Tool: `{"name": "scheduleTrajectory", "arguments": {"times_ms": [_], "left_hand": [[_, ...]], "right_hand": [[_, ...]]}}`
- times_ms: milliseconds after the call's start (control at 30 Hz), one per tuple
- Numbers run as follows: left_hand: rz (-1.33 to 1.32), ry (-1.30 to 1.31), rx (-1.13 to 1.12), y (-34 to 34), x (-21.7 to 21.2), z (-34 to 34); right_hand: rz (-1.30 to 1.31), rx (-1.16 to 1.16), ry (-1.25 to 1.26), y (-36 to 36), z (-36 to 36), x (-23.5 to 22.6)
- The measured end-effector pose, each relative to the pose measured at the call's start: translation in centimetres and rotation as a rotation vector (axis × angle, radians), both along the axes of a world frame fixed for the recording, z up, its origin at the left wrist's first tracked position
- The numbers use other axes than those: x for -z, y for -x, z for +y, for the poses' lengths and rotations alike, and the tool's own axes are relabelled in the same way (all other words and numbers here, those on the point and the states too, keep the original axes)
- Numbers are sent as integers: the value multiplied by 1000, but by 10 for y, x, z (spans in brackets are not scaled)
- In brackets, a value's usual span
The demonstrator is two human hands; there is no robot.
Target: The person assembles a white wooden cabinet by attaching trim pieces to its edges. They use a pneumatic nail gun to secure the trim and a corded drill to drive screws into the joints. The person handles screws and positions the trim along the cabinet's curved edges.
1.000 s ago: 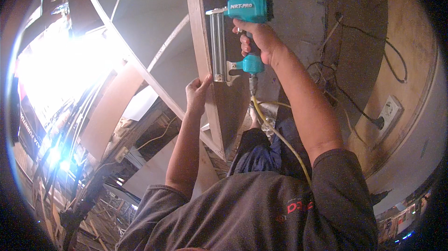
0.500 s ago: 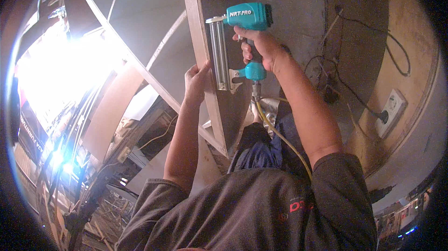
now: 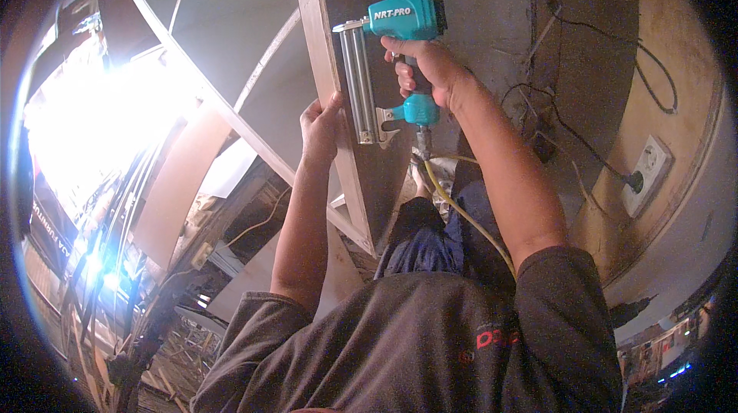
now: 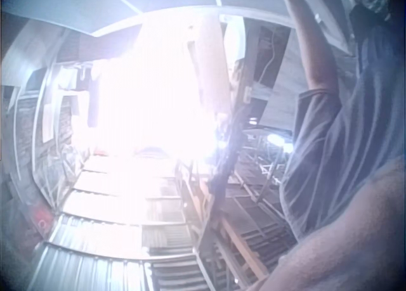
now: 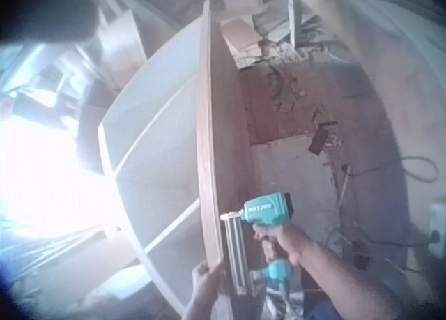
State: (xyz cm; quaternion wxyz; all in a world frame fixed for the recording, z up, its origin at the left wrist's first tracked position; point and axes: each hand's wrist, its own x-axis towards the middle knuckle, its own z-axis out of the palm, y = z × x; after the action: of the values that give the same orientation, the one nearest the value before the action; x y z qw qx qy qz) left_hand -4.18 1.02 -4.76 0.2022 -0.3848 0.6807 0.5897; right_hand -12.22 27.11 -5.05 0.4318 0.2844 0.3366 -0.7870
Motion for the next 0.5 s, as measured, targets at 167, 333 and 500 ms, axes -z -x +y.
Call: {"name": "scheduleTrajectory", "arguments": {"times_ms": [167,333,500], "left_hand": [[-23,-11,17,-2,-9,-3],[-79,48,141,-48,-26,-28],[-166,142,332,-118,-34,-49]], "right_hand": [[-18,42,-1,-6,-2,0],[-43,-6,3,-23,-7,-6],[-41,2,-9,-36,-7,-8]]}}
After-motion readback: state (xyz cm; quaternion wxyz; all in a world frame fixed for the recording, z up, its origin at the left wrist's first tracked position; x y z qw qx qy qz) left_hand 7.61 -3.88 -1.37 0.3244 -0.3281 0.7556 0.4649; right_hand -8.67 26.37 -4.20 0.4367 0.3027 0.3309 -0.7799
